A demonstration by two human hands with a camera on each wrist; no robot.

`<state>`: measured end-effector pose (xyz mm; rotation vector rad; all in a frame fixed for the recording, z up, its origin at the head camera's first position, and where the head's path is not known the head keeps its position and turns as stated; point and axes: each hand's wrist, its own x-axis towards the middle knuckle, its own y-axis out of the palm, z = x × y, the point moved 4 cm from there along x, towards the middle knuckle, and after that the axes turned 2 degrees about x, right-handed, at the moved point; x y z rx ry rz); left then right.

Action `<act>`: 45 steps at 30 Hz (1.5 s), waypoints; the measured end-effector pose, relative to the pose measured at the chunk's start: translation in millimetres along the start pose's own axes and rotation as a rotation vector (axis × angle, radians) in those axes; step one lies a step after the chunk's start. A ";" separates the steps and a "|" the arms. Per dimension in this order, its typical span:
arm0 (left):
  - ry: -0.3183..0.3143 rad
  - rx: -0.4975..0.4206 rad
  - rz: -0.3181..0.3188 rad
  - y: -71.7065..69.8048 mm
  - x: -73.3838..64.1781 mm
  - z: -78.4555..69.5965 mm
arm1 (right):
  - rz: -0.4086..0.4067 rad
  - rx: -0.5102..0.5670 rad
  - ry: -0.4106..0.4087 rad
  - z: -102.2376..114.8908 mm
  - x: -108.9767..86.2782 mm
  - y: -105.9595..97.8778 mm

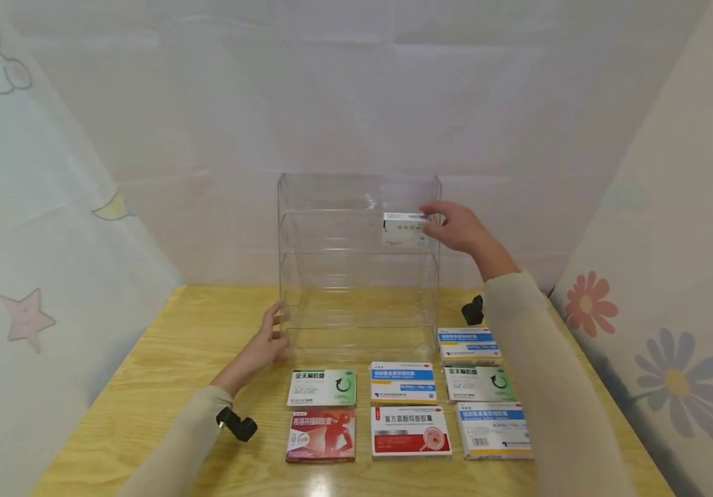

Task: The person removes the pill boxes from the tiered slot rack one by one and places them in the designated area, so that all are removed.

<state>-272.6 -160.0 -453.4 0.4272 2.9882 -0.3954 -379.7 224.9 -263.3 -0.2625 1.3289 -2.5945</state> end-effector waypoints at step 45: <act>0.018 0.052 -0.030 -10.2 11.3 25.9 | -0.036 -0.192 -0.084 26.9 20.6 -0.7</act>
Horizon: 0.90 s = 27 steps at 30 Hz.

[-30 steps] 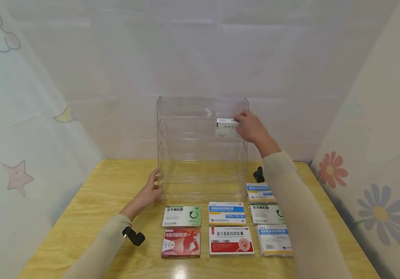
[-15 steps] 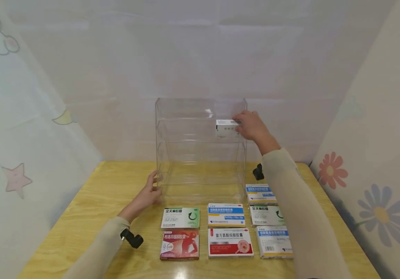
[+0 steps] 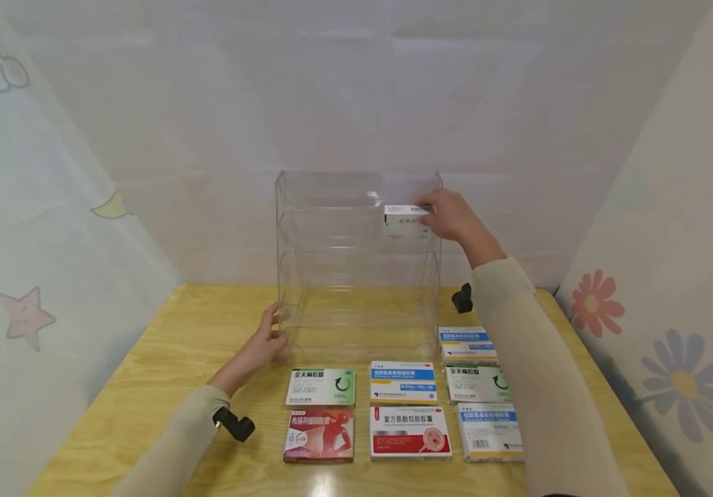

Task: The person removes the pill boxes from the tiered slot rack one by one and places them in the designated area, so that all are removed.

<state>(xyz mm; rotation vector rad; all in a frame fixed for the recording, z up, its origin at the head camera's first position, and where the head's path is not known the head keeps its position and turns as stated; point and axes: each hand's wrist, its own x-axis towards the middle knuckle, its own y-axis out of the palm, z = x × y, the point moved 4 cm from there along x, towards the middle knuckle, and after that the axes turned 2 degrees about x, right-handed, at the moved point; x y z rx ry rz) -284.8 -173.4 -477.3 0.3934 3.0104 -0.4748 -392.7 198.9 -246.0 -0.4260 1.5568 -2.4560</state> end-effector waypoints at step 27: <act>-0.009 -0.036 0.016 6.8 -2.6 1.6 | -0.042 0.408 0.011 -38.7 -88.3 -42.2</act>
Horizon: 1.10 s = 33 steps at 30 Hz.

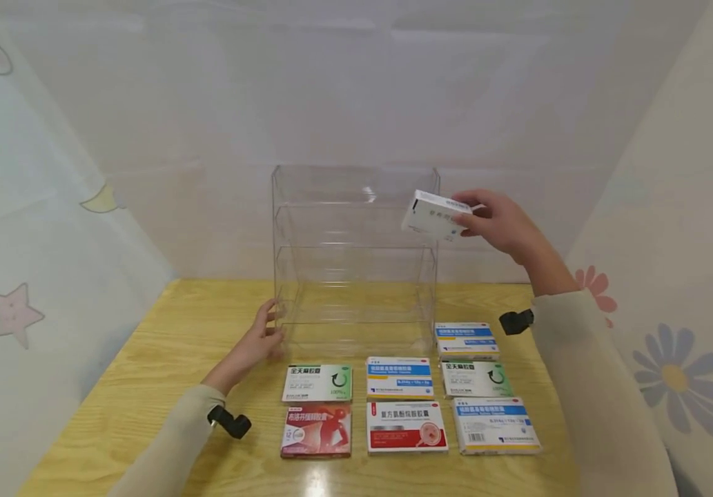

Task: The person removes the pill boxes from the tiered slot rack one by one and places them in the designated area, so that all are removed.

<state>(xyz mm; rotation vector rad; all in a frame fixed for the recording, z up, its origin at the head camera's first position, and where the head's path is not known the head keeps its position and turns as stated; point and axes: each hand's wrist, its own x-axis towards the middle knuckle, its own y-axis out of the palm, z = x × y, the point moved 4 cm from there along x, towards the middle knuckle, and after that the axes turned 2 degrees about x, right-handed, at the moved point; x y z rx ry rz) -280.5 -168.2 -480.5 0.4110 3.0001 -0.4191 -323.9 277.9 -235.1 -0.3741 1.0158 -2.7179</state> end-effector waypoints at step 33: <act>0.017 -0.002 0.007 -4.0 4.9 4.3 | 0.058 0.079 0.398 -137.0 -84.5 -10.0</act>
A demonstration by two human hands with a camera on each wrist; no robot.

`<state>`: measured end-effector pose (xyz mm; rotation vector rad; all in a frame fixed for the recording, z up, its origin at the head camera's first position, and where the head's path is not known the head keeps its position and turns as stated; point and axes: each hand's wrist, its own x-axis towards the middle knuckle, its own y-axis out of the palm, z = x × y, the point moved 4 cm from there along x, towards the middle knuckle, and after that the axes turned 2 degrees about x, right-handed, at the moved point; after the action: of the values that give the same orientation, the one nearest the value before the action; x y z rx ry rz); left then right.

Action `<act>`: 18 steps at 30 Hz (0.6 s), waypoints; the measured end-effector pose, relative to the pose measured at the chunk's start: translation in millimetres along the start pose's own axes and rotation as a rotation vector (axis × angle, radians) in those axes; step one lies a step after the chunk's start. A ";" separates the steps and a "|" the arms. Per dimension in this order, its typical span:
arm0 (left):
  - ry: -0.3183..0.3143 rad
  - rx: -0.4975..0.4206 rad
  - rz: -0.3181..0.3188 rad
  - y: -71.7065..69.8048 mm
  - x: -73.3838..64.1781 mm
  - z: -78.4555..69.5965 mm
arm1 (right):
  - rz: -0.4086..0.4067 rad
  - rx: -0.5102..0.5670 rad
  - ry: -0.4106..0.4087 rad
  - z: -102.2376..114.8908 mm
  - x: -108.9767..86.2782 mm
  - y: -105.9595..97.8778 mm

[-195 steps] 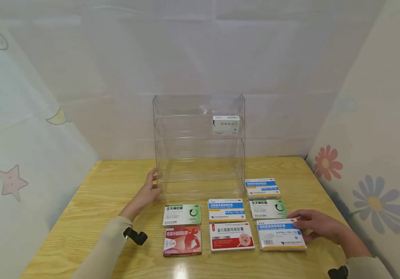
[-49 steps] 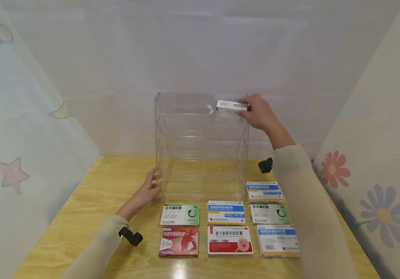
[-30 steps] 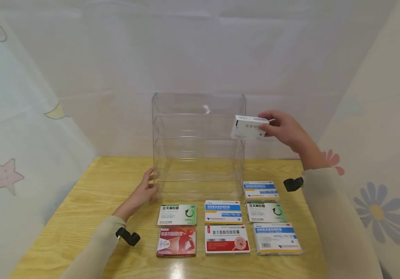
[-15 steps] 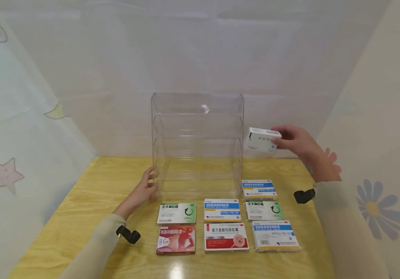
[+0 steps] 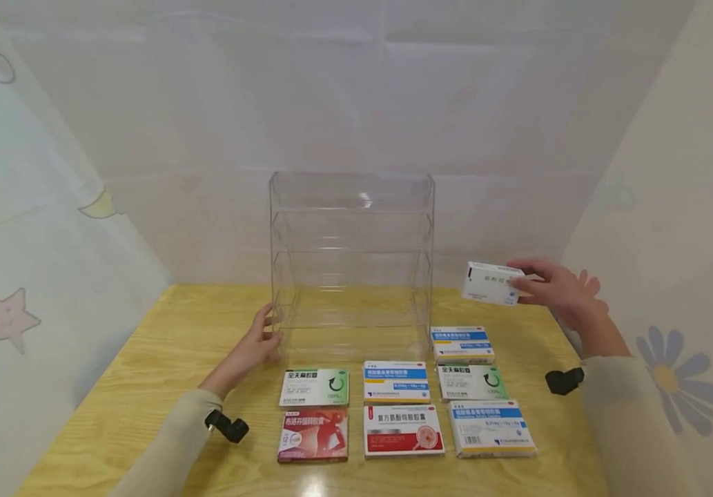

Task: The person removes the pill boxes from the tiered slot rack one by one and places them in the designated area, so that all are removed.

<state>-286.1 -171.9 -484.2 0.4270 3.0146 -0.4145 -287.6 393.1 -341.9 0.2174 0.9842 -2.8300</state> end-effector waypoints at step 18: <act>-0.017 0.005 -0.011 1.1 0.4 3.0 | 0.024 0.065 -0.049 -77.1 -14.2 -5.3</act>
<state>-286.0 -171.6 -487.4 0.4048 3.0021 -0.4243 -267.6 446.5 -396.0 0.1645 0.8746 -2.8342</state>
